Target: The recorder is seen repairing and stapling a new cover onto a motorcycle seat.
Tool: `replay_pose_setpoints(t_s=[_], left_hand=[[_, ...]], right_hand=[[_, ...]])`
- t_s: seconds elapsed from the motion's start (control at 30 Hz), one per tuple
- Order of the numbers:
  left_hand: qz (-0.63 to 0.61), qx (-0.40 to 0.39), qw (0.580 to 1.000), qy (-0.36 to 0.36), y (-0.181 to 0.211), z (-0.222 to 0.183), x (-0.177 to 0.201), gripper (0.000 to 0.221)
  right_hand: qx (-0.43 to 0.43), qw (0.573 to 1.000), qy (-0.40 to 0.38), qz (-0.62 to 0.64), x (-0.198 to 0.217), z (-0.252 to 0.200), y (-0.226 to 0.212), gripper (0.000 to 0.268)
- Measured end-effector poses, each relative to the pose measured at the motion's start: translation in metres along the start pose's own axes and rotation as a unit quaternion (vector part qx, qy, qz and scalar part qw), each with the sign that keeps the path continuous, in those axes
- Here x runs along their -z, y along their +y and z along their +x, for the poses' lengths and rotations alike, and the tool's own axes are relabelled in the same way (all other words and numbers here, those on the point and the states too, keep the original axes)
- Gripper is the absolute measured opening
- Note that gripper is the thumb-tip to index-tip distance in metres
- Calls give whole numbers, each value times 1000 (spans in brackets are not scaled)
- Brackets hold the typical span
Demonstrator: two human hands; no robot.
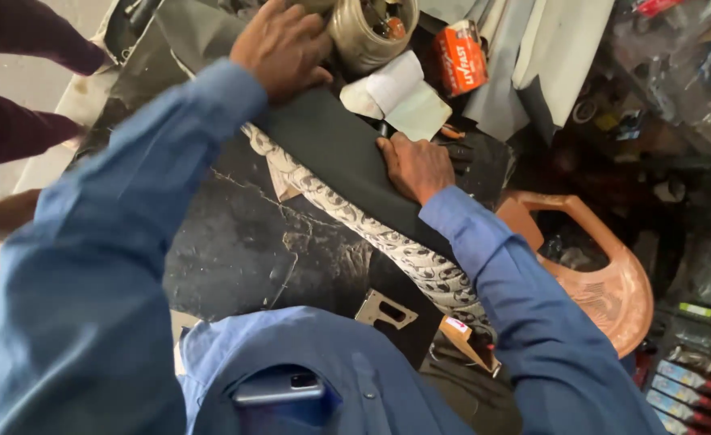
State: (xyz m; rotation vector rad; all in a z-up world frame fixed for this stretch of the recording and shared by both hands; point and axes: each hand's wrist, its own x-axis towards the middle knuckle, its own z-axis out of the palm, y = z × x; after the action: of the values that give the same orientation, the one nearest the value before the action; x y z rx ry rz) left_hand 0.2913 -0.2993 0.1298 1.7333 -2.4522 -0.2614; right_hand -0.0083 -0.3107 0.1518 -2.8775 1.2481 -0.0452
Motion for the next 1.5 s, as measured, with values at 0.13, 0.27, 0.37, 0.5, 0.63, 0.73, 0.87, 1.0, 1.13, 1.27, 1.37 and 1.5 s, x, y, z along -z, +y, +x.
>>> replay_pose_setpoints(t_s=[0.13,0.27,0.37,0.5,0.63,0.73,0.87,1.0,1.13,1.27,1.37,1.5], left_hand=[[-90,-102,965,225,91,-42,-7,55],[-90,-43,985,141,99,-50,-12,98],[-95,-36,994,49,98,-58,13,99],[-17,34,985,-171,107,-72,17,105],[18,-10,972,-235,107,-115,-11,95],[16,-38,985,-169,100,-148,-51,93],[3,-52,998,-30,93,-190,-87,89],[7,-33,999,-23,101,-197,-78,86],[-12,14,1000,-25,120,-200,-56,91],[-23,133,991,-23,128,-250,-50,98],[-41,225,970,82,166,-307,-57,85],[-35,383,917,108,202,-350,-119,82]], right_hand=[[-44,998,-27,23,3,-16,-12,41],[-81,995,1,56,17,-26,-44,33],[-61,985,92,129,25,-49,-72,27],[-15,953,243,180,37,-116,-85,15],[-90,928,321,169,31,-267,-62,23],[-304,865,325,232,-50,-406,38,23],[-672,490,202,518,-145,-519,15,36],[-676,351,167,626,-168,-495,12,44],[-633,431,164,622,-147,-460,65,39],[-572,600,106,549,-53,-345,99,33],[-539,666,121,502,-67,-272,136,37],[-324,825,235,400,-85,-166,152,29]])
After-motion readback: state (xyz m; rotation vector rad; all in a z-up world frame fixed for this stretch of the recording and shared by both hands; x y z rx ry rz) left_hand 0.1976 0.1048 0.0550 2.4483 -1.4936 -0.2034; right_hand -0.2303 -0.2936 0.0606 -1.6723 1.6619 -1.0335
